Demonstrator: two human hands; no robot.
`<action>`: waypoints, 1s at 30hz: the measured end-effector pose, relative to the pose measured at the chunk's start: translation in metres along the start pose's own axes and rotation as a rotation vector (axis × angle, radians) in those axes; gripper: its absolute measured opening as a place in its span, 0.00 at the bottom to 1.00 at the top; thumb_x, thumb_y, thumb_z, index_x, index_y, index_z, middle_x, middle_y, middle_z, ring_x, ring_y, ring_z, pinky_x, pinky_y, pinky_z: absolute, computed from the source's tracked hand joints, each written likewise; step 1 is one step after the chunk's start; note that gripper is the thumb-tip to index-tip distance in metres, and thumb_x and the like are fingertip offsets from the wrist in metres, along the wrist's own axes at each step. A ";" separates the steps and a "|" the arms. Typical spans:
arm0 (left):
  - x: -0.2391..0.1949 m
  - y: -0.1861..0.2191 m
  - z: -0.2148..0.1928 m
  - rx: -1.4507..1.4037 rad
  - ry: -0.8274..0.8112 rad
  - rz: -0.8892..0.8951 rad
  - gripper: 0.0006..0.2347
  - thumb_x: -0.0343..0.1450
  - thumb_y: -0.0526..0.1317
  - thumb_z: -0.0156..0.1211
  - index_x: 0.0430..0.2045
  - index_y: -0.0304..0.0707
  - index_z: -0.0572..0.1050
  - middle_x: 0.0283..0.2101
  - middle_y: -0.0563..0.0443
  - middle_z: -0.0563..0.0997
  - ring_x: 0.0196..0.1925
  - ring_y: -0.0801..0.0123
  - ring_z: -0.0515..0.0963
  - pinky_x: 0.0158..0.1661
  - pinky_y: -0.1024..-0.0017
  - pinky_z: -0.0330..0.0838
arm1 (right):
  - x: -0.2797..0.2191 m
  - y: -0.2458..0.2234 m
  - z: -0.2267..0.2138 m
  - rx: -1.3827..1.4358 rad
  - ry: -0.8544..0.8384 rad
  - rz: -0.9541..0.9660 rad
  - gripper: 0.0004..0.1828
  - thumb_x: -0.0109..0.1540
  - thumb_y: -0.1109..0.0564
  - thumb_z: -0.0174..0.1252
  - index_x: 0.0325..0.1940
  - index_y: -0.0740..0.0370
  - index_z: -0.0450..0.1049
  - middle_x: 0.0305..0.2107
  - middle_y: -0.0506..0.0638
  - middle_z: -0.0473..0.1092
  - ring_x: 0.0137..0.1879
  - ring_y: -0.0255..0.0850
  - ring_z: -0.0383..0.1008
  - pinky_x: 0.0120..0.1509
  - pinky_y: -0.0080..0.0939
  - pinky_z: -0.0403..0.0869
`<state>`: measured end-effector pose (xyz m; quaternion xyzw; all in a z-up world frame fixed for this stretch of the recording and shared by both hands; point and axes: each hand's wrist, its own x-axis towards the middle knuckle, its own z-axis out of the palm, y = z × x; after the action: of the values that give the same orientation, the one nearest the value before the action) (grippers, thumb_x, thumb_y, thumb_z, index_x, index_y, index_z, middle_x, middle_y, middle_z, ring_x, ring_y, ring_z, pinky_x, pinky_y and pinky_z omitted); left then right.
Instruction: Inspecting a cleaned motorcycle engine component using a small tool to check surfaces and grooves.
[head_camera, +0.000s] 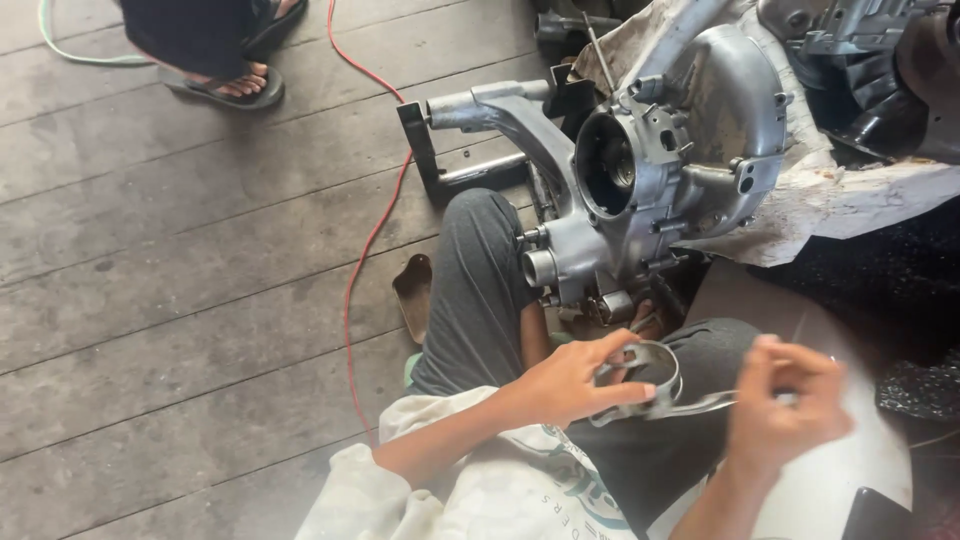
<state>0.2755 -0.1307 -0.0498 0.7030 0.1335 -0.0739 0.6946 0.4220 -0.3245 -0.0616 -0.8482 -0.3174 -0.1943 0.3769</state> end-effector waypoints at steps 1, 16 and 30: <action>0.002 -0.003 -0.001 0.044 0.043 0.025 0.30 0.64 0.60 0.54 0.56 0.43 0.70 0.35 0.50 0.80 0.36 0.63 0.81 0.37 0.68 0.71 | 0.007 0.012 -0.007 -0.051 0.056 0.007 0.12 0.69 0.80 0.71 0.47 0.75 0.75 0.29 0.57 0.71 0.27 0.40 0.63 0.35 0.36 0.63; 0.003 -0.016 -0.003 0.018 0.068 -0.031 0.28 0.64 0.58 0.57 0.56 0.45 0.71 0.38 0.49 0.81 0.39 0.64 0.81 0.40 0.69 0.72 | 0.005 0.036 -0.015 -0.030 0.143 -0.021 0.13 0.74 0.83 0.70 0.50 0.78 0.73 0.29 0.58 0.68 0.26 0.41 0.60 0.36 0.36 0.62; 0.006 -0.026 0.002 0.001 0.112 -0.022 0.26 0.65 0.56 0.57 0.54 0.42 0.71 0.43 0.44 0.82 0.40 0.60 0.82 0.42 0.69 0.73 | 0.004 -0.013 -0.001 -0.009 0.091 0.018 0.15 0.68 0.76 0.71 0.43 0.65 0.73 0.25 0.50 0.68 0.26 0.37 0.63 0.35 0.35 0.58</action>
<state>0.2740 -0.1325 -0.0767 0.7049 0.1797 -0.0423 0.6849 0.4164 -0.3172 -0.0520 -0.8429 -0.2916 -0.2305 0.3890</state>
